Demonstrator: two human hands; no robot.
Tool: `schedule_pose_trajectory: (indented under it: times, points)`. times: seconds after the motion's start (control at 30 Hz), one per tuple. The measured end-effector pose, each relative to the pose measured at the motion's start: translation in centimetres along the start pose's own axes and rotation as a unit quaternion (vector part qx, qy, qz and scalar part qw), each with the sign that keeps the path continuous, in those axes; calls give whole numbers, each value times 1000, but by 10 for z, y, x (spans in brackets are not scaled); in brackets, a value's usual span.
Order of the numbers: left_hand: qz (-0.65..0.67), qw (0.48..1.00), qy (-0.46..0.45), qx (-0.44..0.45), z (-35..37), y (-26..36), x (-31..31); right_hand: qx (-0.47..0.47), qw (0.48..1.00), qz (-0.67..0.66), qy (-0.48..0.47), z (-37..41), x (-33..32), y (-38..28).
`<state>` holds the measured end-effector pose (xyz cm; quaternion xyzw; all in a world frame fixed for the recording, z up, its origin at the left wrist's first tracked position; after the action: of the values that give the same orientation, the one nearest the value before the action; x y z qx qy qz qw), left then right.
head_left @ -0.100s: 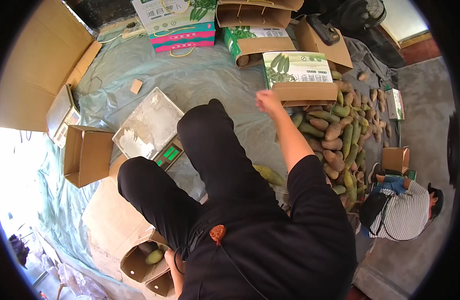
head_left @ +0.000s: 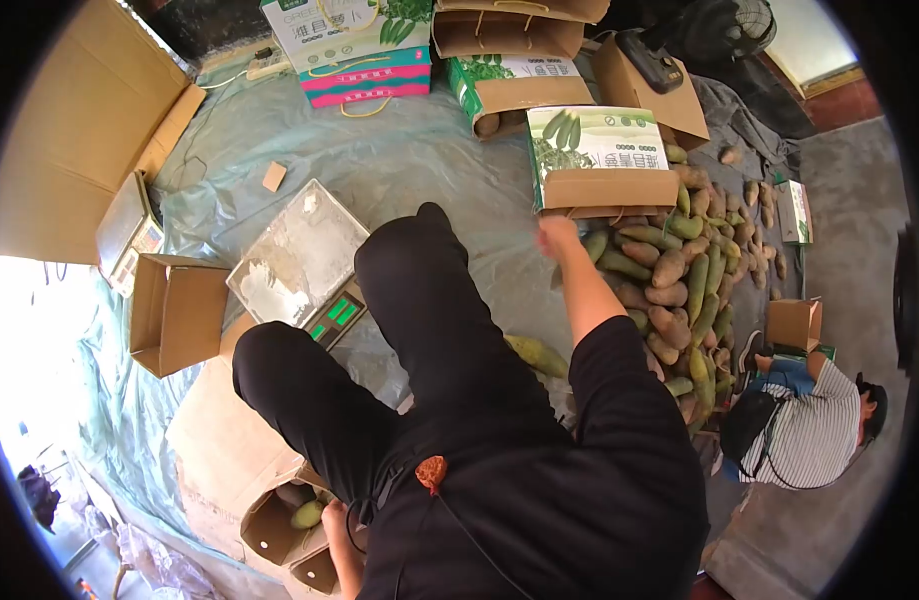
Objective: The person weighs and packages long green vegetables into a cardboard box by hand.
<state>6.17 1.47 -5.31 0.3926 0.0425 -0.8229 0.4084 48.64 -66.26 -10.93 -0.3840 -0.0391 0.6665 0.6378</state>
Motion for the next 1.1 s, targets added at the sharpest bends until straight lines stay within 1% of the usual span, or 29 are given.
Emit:
schedule_pose_trajectory:
  times: [0.03,0.07,0.1,0.13,0.17,0.2,0.27,0.33,0.4,0.47,0.53,0.6,0.67,0.7,0.73,0.77,0.8,0.87,0.9,0.97,1.0,1.07,1.1]
  points:
    - [111,993,33,-12,9,-5,-11,55,997,-46,16,-4,-1,25]
    - [221,973,66,-23,26,7,-32,112,989,-89,34,-5,-3,49]
    - [276,955,110,-10,31,15,-51,114,989,-89,31,-3,-8,59]
    - [329,931,157,7,31,22,-73,114,981,-150,39,-3,-12,65]
    - [305,927,217,17,38,49,-114,114,970,-210,46,-4,-15,70]
    - [279,919,279,24,46,83,-151,115,971,-208,39,-14,-17,74]
    - [366,858,357,54,42,112,-187,93,949,-291,78,-30,-28,79]
    - [296,861,385,149,38,168,-229,83,946,-306,72,-41,-35,72]
    - [229,859,397,227,41,246,-256,72,942,-322,67,-49,-35,59]
    - [232,860,372,260,35,309,-265,73,915,-384,98,-47,-41,44]
    - [215,862,313,336,20,361,-260,70,908,-402,97,-46,-44,34]
    - [138,860,274,409,12,418,-246,64,901,-419,95,-52,-48,25]
    - [188,884,183,387,-13,443,-229,69,871,-482,65,-62,-50,23]
    - [187,885,156,398,-23,452,-221,66,871,-483,62,-70,-52,24]
    - [186,886,127,406,-32,458,-212,55,858,-507,55,-77,-54,26]
    - [167,882,114,426,-37,466,-205,45,845,-531,48,-84,-55,26]
    - [162,883,106,428,-39,473,-201,43,846,-530,44,-87,-57,21]
    - [190,876,87,434,-48,477,-194,70,859,-499,86,-90,-67,14]
    - [193,876,88,432,-51,477,-194,69,861,-497,85,-87,-69,6]
    - [211,887,54,407,-58,475,-191,21,875,-456,162,-73,-86,-14]
    - [214,887,55,407,-60,473,-192,19,876,-454,162,-65,-89,-23]
    - [290,887,10,360,-70,463,-195,-25,859,-466,209,-45,-99,-47]
    - [293,886,12,360,-71,461,-199,-28,860,-465,208,-32,-102,-58]
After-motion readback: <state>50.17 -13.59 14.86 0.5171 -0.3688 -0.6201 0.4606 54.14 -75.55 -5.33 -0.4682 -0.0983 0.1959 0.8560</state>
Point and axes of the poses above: each hand's wrist, its own z-axis away from the middle knuckle, its own x-axis out of the palm, y = z × x, the point moved 6 cm from there along -z, towards the middle knuckle, and after that the axes turned 8 degrees about z, right-handed, at the moved point
